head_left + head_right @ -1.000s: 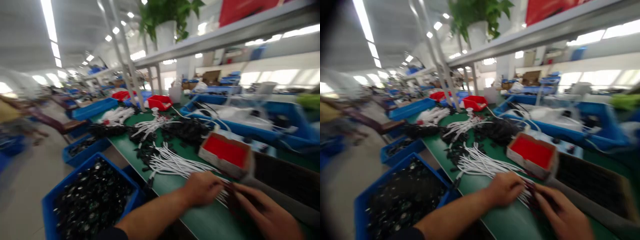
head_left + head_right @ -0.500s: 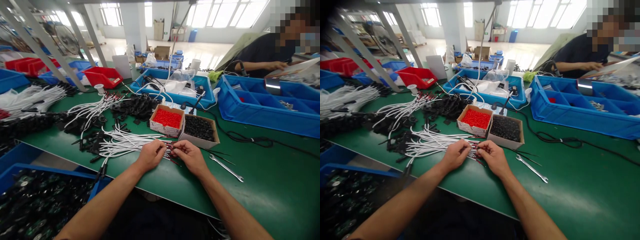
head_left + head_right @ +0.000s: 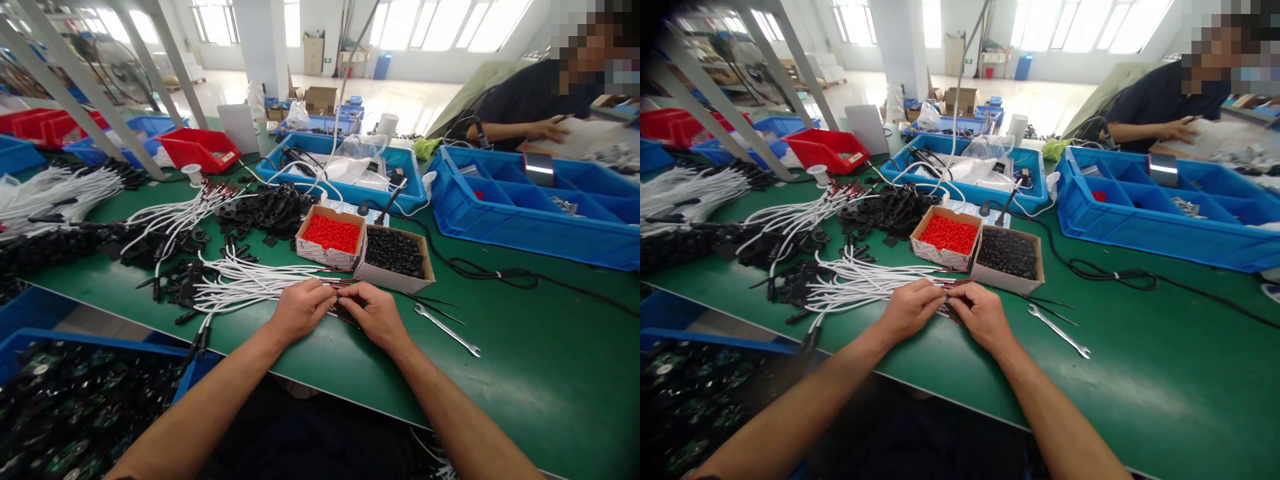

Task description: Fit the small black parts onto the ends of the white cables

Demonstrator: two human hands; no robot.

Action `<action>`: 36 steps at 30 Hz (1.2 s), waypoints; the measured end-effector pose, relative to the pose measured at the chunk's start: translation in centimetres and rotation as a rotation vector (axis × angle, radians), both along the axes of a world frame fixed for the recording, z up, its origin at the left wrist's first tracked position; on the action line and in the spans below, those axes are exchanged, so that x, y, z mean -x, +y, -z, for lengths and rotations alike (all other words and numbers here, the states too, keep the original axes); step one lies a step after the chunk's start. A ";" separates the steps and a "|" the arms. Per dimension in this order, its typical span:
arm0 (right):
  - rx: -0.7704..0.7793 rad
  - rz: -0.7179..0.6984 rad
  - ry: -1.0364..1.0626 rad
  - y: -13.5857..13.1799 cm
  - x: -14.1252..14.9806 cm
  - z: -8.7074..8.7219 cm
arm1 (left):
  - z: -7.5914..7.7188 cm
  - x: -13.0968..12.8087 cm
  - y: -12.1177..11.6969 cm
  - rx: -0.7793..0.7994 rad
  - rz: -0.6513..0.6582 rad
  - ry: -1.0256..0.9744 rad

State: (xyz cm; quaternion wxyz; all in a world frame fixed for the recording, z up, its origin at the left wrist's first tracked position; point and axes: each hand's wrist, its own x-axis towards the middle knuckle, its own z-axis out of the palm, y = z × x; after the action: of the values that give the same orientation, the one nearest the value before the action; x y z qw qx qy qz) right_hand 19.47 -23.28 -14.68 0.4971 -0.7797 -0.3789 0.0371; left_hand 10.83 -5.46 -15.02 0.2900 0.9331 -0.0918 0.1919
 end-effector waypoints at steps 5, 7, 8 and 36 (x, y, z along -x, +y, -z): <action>-0.003 -0.014 -0.086 -0.3 -0.2 -0.2 | 0.5 -0.2 0.2 0.116 0.054 -0.035; -0.006 -0.054 -0.102 -0.3 -0.1 -0.3 | 0.8 -0.4 0.5 0.062 -0.025 -0.053; -0.011 -0.067 -0.105 -0.3 -0.1 -0.3 | 0.9 -0.4 0.6 0.020 -0.084 -0.061; 0.355 0.016 -0.719 3.8 -6.3 -7.7 | -0.4 0.4 0.4 0.062 0.131 0.029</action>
State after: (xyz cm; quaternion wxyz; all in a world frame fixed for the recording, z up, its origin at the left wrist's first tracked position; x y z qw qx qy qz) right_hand 25.77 -19.52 -6.99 0.1904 -0.8198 -0.5102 -0.1773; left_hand 10.46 -5.02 -14.58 0.3320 0.9183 -0.1423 0.1619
